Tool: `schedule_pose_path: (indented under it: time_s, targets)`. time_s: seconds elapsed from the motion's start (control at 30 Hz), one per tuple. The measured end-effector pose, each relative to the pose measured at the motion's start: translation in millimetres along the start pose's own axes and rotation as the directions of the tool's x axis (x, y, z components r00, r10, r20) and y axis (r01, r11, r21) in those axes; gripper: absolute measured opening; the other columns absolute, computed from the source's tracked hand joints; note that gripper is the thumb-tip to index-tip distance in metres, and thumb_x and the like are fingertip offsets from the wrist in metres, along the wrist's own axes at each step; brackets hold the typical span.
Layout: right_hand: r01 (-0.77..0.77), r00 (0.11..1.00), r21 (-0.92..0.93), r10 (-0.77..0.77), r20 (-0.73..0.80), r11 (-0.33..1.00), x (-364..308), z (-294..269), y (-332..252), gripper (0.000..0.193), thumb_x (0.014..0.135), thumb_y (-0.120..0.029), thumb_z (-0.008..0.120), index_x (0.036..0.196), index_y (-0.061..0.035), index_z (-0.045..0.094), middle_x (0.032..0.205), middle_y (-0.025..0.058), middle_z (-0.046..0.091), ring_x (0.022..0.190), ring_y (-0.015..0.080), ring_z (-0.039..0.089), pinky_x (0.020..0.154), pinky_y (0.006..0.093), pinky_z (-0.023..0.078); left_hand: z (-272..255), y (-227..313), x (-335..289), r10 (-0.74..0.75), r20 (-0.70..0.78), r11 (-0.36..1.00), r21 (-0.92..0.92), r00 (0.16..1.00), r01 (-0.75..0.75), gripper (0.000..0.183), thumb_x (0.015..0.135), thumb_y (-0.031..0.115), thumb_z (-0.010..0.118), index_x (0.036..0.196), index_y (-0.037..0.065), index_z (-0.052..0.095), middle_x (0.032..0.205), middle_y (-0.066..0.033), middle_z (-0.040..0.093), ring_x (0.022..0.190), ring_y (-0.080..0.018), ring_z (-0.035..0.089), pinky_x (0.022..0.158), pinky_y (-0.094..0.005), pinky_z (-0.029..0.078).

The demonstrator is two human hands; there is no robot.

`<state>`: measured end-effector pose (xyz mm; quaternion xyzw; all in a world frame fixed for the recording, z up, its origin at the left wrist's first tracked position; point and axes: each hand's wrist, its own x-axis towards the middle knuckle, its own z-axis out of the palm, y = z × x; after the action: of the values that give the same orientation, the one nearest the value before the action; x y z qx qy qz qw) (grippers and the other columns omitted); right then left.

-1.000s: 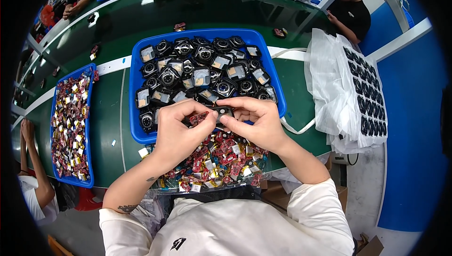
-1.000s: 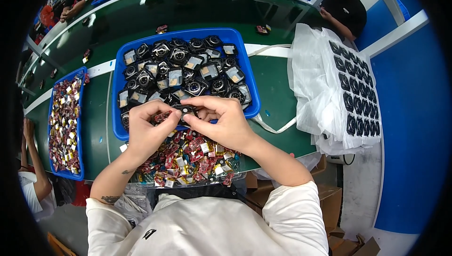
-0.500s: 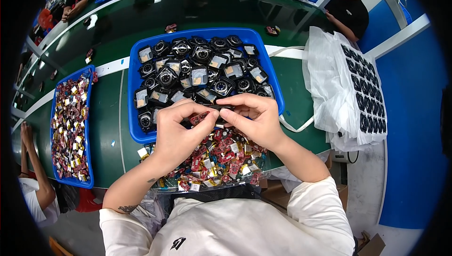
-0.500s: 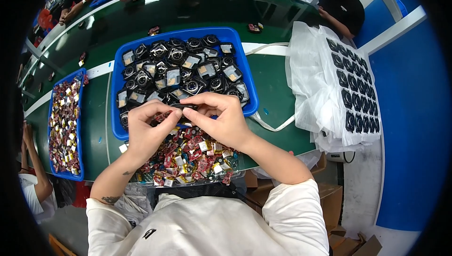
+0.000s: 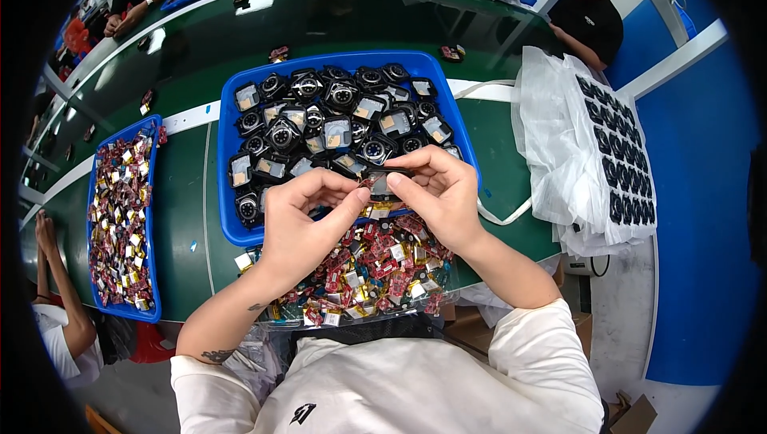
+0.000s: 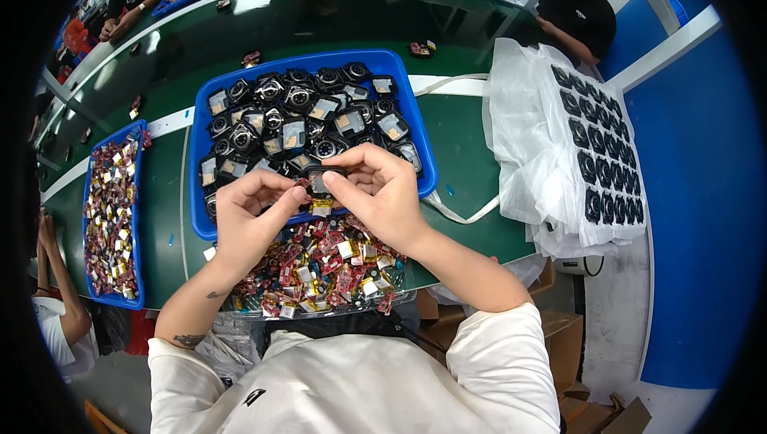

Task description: Assembling small electronic components by attaching a backing to a main unit on a factory assembly line.

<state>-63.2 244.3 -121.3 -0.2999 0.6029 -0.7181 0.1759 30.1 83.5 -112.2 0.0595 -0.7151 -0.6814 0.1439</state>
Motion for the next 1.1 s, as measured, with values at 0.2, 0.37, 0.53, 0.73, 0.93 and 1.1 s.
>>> schedule_pose_path:
  time_s: [0.2, 0.37, 0.53, 0.73, 0.93, 1.1]
  targets:
    - [0.015, 1.000, 0.002, -0.015, -0.016, 1.000, 1.2, 1.7, -2.5, 0.021, 0.084, -0.001, 0.064, 0.104, 0.0034, 0.059, 0.092, 0.0068, 0.063, 0.078, 0.0061, 0.061, 0.066, 0.0183, 0.050, 0.7, -4.2, -0.9, -0.005, 0.008, 0.999, -0.050, 1.000, 0.005, 0.009, 0.081, 0.006, 0.069, 0.084, -0.002, 0.066, 0.081, -0.0064, 0.067, 0.074, -0.0079, 0.063, 0.069, -0.0212, 0.051]
    - [-0.025, 0.999, -0.013, 0.026, 0.032, 1.000, 1.4, 0.4, -3.6, 0.025, 0.084, -0.002, 0.064, 0.107, 0.0033, 0.060, 0.094, 0.0068, 0.063, 0.079, 0.0067, 0.061, 0.067, 0.0192, 0.051, 0.0, -5.1, 0.5, 0.056, 0.025, 0.996, 0.068, 0.998, -0.057, 0.010, 0.079, 0.007, 0.070, 0.082, -0.002, 0.066, 0.076, -0.0048, 0.066, 0.065, -0.0056, 0.059, 0.061, -0.0196, 0.047]
    - [0.055, 0.998, -0.026, -0.056, -0.010, 0.998, 0.8, 0.6, 0.2, 0.020, 0.084, 0.000, 0.062, 0.103, 0.0025, 0.058, 0.094, 0.0068, 0.063, 0.079, 0.0079, 0.061, 0.068, 0.0207, 0.051, 0.4, -6.9, 2.4, 0.106, 0.041, 0.991, 0.074, 0.994, -0.108, 0.010, 0.078, 0.006, 0.070, 0.081, -0.002, 0.066, 0.073, -0.0037, 0.062, 0.062, -0.0054, 0.055, 0.057, -0.0198, 0.043]
    - [0.061, 0.998, -0.183, -0.061, 0.003, 0.981, -2.6, -0.6, -0.7, 0.016, 0.083, 0.001, 0.060, 0.099, 0.0016, 0.056, 0.089, 0.0059, 0.065, 0.078, 0.0067, 0.061, 0.069, 0.0213, 0.051, -2.6, -6.1, 2.2, 0.098, 0.162, 0.995, -0.009, 0.982, -0.097, 0.008, 0.080, 0.004, 0.068, 0.083, -0.003, 0.066, 0.078, -0.0052, 0.061, 0.068, -0.0061, 0.056, 0.061, -0.0199, 0.044]
    - [0.111, 0.994, -0.177, -0.113, -0.002, 0.978, -2.9, 4.1, 4.4, 0.017, 0.082, 0.001, 0.060, 0.099, 0.0031, 0.057, 0.089, 0.0091, 0.067, 0.077, 0.0091, 0.064, 0.066, 0.0222, 0.052, -3.1, -9.9, 3.4, 0.021, 0.134, 0.993, -0.121, 0.991, -0.005, 0.009, 0.082, 0.004, 0.067, 0.087, -0.004, 0.067, 0.083, -0.0063, 0.065, 0.074, -0.0069, 0.060, 0.066, -0.0209, 0.048]
    - [0.135, 0.991, -0.219, -0.132, 0.025, 0.966, -3.3, 3.9, 5.3, 0.017, 0.081, 0.001, 0.061, 0.098, 0.0034, 0.058, 0.089, 0.0098, 0.067, 0.079, 0.0107, 0.065, 0.068, 0.0230, 0.053, -4.0, -6.9, 2.8, -0.077, 0.125, 0.987, -0.127, 0.989, 0.093, 0.009, 0.082, 0.004, 0.067, 0.088, -0.003, 0.068, 0.079, -0.0047, 0.065, 0.071, -0.0062, 0.060, 0.064, -0.0204, 0.048]
